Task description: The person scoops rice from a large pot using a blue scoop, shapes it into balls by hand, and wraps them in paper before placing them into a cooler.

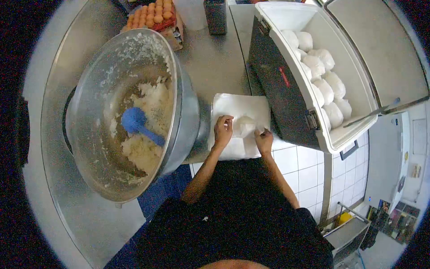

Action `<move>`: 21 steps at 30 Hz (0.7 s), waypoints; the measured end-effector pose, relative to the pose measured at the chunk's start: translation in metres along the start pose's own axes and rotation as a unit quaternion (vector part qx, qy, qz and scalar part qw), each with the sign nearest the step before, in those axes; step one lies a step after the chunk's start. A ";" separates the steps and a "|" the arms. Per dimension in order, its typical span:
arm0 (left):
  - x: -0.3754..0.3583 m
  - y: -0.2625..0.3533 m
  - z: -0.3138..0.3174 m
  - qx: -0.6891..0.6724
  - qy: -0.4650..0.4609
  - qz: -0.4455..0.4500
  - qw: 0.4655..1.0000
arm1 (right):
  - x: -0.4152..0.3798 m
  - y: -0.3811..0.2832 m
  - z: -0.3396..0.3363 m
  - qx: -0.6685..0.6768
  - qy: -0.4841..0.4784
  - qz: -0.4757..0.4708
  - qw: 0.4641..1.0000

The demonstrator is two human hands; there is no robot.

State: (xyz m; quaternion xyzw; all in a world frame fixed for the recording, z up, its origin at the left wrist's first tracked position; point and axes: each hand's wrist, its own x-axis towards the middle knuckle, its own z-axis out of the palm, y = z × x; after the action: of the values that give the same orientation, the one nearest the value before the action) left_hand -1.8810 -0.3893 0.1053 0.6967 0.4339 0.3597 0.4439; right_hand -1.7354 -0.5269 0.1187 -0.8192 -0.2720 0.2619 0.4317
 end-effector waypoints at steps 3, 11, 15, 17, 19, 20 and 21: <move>-0.002 0.024 -0.009 -0.013 -0.014 0.002 1.000 | 0.031 0.050 0.006 0.025 0.074 -0.023 0.997; -0.021 0.094 -0.005 0.095 -0.097 0.035 0.990 | 0.079 -0.011 -0.022 -0.294 -0.245 0.058 0.922; -0.035 0.110 0.015 0.108 -0.098 0.004 0.989 | 0.095 0.011 -0.020 -0.271 -0.179 -0.126 0.937; -0.033 0.118 0.022 0.131 -0.081 0.012 0.988 | 0.098 0.007 -0.020 -0.340 -0.250 -0.051 0.905; -0.032 0.118 0.032 0.168 -0.077 0.011 0.983 | 0.093 0.018 -0.019 -0.363 -0.169 -0.178 0.899; -0.027 0.115 0.038 0.174 -0.075 0.016 0.982 | 0.100 0.017 -0.017 -0.357 -0.166 -0.182 0.901; -0.026 0.109 0.044 0.185 -0.101 -0.013 0.977 | 0.101 0.008 -0.012 -0.282 -0.114 -0.216 0.928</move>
State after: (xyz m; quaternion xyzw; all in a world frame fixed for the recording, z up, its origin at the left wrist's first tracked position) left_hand -1.8203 -0.4517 0.1884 0.7937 0.4552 0.1951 0.3533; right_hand -1.6533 -0.4696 0.0980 -0.7932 -0.5522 0.1668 0.1952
